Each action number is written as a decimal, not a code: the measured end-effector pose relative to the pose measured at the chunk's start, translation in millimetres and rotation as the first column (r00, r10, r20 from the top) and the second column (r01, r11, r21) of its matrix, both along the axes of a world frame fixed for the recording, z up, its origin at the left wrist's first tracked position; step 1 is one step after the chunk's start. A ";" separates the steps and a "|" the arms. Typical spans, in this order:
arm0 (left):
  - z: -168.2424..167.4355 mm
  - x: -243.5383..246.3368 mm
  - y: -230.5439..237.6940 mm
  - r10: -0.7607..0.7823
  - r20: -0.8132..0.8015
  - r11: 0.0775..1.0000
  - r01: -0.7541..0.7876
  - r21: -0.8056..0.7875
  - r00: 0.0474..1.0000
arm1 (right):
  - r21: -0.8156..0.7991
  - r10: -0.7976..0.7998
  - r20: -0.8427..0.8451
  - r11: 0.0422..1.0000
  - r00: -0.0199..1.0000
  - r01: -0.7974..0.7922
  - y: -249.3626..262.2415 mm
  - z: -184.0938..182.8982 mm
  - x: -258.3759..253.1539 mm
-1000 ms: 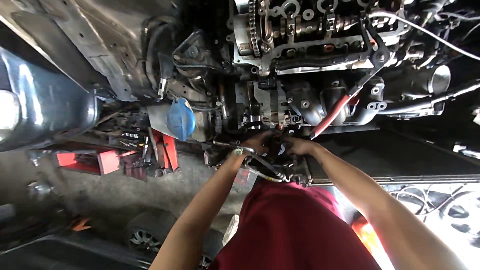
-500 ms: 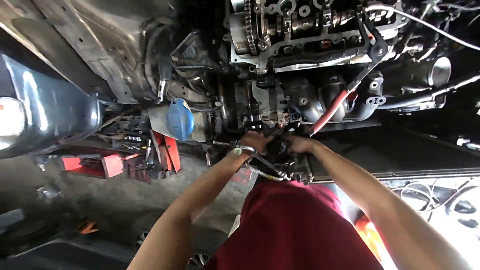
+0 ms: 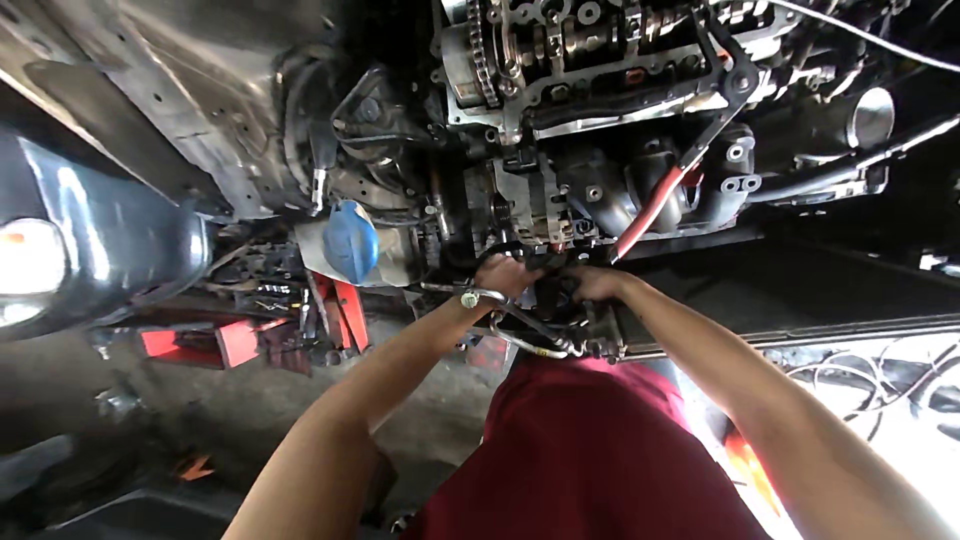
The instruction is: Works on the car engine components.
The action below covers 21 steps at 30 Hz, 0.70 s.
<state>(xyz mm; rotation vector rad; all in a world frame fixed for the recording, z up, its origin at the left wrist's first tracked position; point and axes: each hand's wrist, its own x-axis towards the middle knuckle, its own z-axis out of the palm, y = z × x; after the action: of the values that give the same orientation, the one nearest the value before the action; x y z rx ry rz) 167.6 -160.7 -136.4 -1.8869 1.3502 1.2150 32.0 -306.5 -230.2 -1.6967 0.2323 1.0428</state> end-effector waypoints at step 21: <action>5.6 10.8 25.1 0.177 -0.005 0.980 -0.177 -0.089 0.984 | 0.008 0.021 0.017 1.000 1.000 -0.021 -1.3 22.2 4.6</action>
<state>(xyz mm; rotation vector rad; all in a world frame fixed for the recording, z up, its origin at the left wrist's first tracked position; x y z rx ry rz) 178.4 -135.5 -130.8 -2.1083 1.2766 1.2551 36.7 -307.8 -208.0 -1.7036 0.1998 1.0427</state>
